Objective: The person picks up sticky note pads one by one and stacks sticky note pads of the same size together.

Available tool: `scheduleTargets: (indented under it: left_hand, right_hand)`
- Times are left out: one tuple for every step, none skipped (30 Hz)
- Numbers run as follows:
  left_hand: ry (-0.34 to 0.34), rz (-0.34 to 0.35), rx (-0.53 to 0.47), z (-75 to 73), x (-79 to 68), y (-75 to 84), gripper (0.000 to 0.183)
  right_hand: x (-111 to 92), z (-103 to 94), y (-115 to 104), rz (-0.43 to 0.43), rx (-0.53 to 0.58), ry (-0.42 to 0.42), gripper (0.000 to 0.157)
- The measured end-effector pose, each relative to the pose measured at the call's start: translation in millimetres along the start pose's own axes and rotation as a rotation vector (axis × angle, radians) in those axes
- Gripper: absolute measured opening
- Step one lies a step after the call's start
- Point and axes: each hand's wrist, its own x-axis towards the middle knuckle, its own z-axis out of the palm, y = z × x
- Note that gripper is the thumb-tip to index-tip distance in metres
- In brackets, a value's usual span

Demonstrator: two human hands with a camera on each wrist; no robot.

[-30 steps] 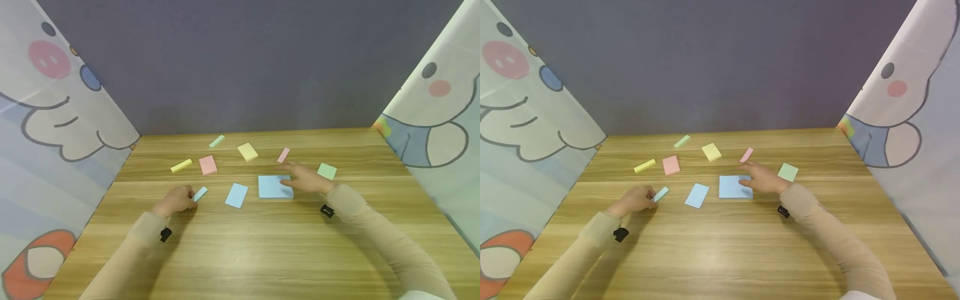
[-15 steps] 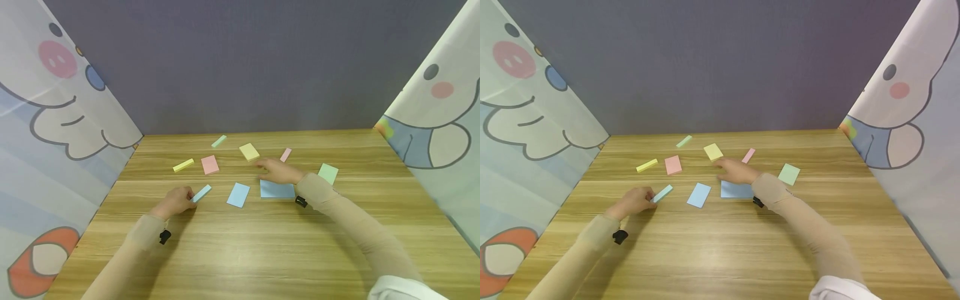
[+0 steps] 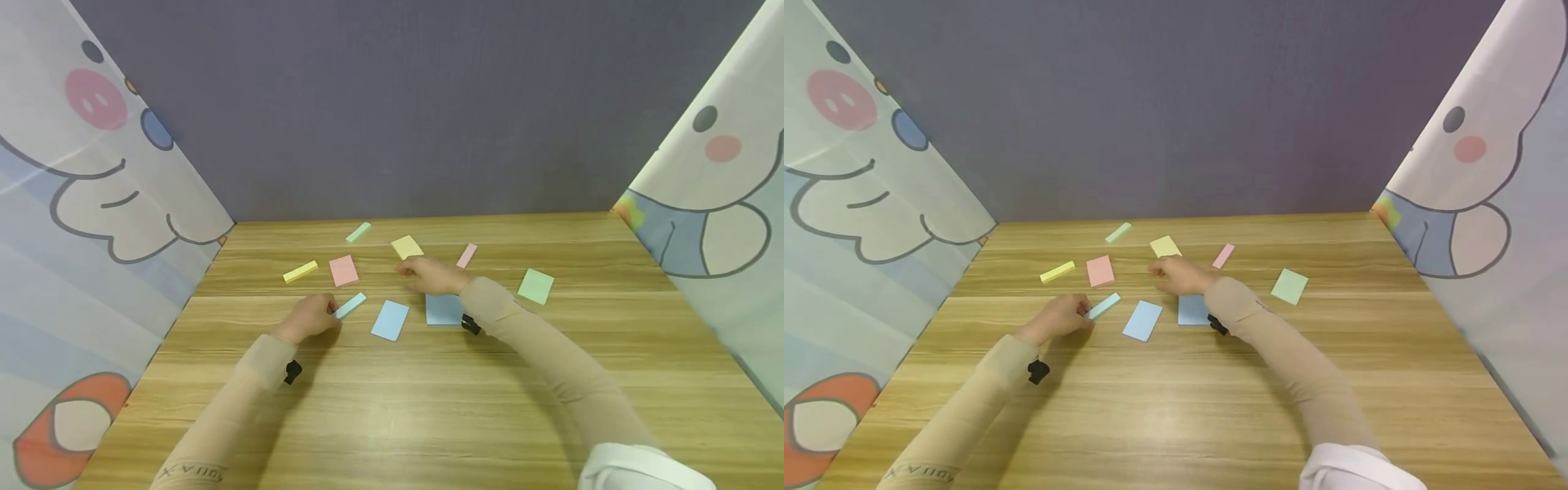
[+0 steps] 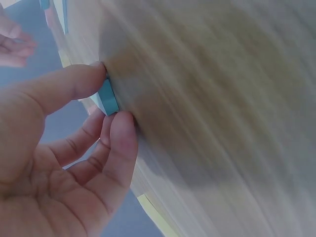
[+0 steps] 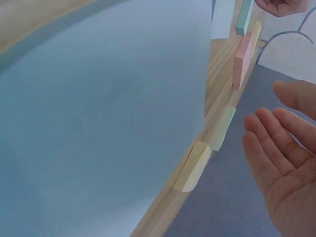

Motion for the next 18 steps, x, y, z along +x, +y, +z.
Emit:
scheduleTargets:
  left_hand:
    - [0.001,0.003,0.001,0.2,0.3,-0.1,0.021]
    - [0.003,-0.005,-0.002,0.0,0.6,0.1,0.022]
    - [0.007,-0.006,-0.004,0.1,0.7,-0.2,0.023]
    - [0.01,-0.007,-0.009,0.2,0.7,-0.6,0.023]
    - [0.014,-0.008,-0.015,0.3,0.8,-1.0,0.024]
    - [0.02,-0.007,-0.02,0.5,0.8,-1.6,0.024]
    - [0.024,-0.007,-0.027,0.7,0.8,-2.0,0.025]
    - [0.029,-0.009,-0.035,0.9,0.6,-1.7,0.025]
    - [0.034,-0.006,-0.039,1.1,0.5,-1.7,0.025]
    - [0.037,-0.004,-0.04,1.5,0.4,-1.6,0.025]
    - [0.042,-0.002,-0.037,2.1,0.5,-1.6,0.025]
    - [0.045,0.001,-0.037,2.6,0.5,-1.7,0.025]
    - [0.047,0.002,-0.035,3.1,0.4,-1.4,0.025]
    - [0.048,0.002,-0.032,3.3,0.0,-0.9,0.025]
    - [0.048,-0.001,-0.031,3.7,0.1,-0.8,0.025]
    - [0.047,-0.002,-0.031,4.0,-0.1,-0.7,0.025]
    - [0.045,-0.002,-0.034,4.2,-0.3,-0.8,0.025]
    - [0.042,-0.001,-0.041,4.2,-0.7,-0.7,0.025]
  right_hand:
    - [2,0.3,0,-0.004,-0.004,-0.002,0.043]
    - [5,0.5,1,-0.007,-0.013,-0.004,0.042]
    - [8,0.8,1,-0.013,-0.027,-0.01,0.039]
    - [11,1.3,1,-0.021,-0.04,-0.011,0.037]
    - [14,2.0,1,-0.029,-0.059,-0.015,0.035]
    - [18,2.9,1,-0.04,-0.076,-0.016,0.034]
    - [22,4.0,0,-0.052,-0.086,-0.027,0.027]
    - [26,5.0,-2,-0.055,-0.094,-0.036,0.025]
    - [29,6.3,-4,-0.056,-0.095,-0.055,0.02]
    - [32,8.0,-7,-0.05,-0.094,-0.066,0.018]
    - [35,9.7,-11,-0.04,-0.087,-0.085,0.017]
    - [38,11.4,-14,-0.037,-0.086,-0.1,0.011]
    - [48,20.4,-6,-0.04,-0.089,-0.106,0.01]
    - [51,22.9,-9,-0.013,-0.095,-0.124,0.013]
    - [55,25.5,-12,0.004,-0.104,-0.149,0.011]
    - [60,27.5,-15,0.014,-0.112,-0.165,0.01]
    - [64,30.3,-17,0.021,-0.126,-0.179,0.01]
    - [66,32.2,-20,0.024,-0.14,-0.189,0.012]
